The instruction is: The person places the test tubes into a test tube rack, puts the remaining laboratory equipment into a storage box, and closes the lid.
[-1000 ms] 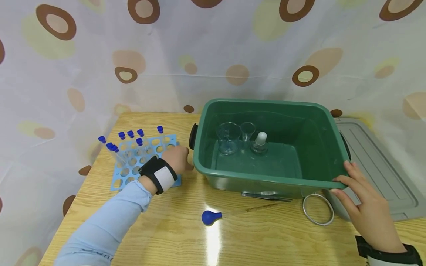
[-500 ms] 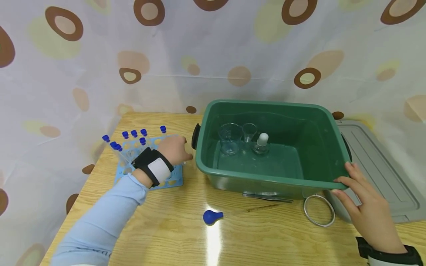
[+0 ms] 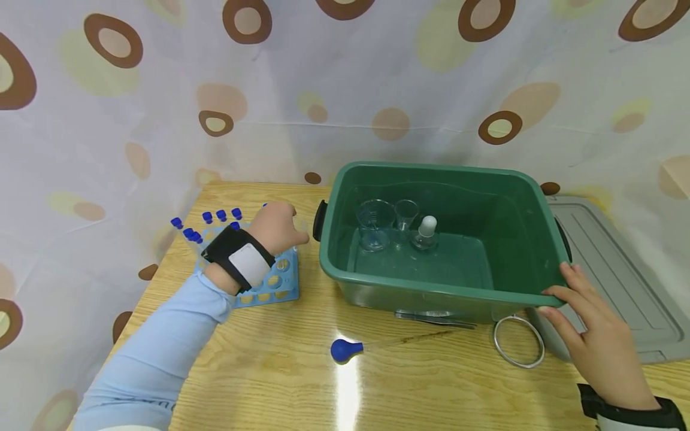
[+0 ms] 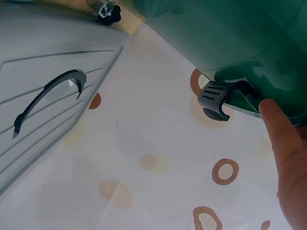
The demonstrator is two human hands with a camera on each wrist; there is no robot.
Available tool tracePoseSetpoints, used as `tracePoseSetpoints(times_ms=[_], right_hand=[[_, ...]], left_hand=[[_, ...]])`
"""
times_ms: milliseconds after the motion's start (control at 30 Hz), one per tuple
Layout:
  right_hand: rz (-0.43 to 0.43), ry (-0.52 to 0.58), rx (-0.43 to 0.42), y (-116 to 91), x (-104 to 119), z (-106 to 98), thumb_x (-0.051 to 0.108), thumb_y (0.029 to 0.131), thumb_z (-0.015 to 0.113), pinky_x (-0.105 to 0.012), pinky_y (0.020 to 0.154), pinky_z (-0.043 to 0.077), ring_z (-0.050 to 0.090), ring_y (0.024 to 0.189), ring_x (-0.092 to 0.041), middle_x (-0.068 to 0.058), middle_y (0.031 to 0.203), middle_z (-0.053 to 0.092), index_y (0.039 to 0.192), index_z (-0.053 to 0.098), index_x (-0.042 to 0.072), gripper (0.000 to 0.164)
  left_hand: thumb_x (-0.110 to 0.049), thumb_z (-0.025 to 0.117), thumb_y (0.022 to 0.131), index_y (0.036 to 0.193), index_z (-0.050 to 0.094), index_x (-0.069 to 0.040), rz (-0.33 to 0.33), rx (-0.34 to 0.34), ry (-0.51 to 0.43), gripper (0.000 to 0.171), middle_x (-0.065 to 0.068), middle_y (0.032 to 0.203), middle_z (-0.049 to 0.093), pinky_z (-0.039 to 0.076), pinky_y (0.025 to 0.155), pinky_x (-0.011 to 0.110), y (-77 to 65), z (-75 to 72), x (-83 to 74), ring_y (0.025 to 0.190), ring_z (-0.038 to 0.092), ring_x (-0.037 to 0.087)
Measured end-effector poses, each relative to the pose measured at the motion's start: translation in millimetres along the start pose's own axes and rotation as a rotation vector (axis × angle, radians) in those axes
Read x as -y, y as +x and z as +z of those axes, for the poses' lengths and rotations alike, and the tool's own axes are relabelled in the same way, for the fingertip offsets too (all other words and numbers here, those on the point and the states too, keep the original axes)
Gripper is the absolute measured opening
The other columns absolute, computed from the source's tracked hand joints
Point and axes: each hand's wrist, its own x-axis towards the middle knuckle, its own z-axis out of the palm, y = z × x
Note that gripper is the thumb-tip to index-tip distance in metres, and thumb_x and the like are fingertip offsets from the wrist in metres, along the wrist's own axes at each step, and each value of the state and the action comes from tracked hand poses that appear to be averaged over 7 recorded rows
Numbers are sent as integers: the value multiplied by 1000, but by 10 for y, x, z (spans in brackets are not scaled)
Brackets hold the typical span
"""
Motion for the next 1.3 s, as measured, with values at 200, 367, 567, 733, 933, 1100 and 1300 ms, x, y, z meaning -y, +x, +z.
tracePoseSetpoints(times_ms=[200,367,567,733,933,1100,1300], right_hand=[[-6,-3,-3,-2,-9,8,8,88,63,-49,109,23,20,143,-17,-23,146,36,106,60,-4,22],[-14,1,-7,-8,-10,6,8,88,62,-45,110,22,20,143,-17,-24,145,36,106,60,-3,21],[-16,5,-7,0,-4,5,9,88,62,-43,111,22,19,143,-13,-24,146,36,106,60,-3,21],[-11,-3,1,3,-9,1,10,89,61,-45,108,23,18,143,-12,-22,147,35,106,60,-3,22],[-2,-20,30,3,-33,-22,11,90,60,-53,102,25,20,144,-24,-22,147,33,107,59,-2,21],[9,-27,41,11,-30,-36,12,90,60,-59,98,28,20,143,-26,-22,148,33,107,59,-1,21],[8,-50,37,19,-17,-30,11,89,62,-54,89,32,21,143,-20,-21,148,34,107,60,1,22]], left_hand=[[-22,63,75,111,63,7,-14,-50,51,46,20,94,69,52,65,36,-15,-121,-29,66,60,23],[-27,61,73,113,65,2,13,-127,88,49,14,79,69,46,54,32,-46,-256,-52,63,57,24],[-27,61,75,113,64,4,78,-183,38,49,21,107,66,50,80,43,-90,-420,-110,93,62,34],[-26,60,77,118,61,2,90,-188,-31,50,18,113,64,49,81,42,-135,-537,-246,97,60,30],[-26,62,79,117,62,0,146,-193,-47,46,16,111,63,48,83,40,-174,-602,-461,100,57,29],[-27,64,81,117,61,0,201,-185,-49,46,16,110,64,48,83,38,-162,-648,-665,99,58,28],[-30,65,82,119,61,-2,257,-176,9,47,14,115,62,47,86,37,-138,-706,-954,102,57,26]])
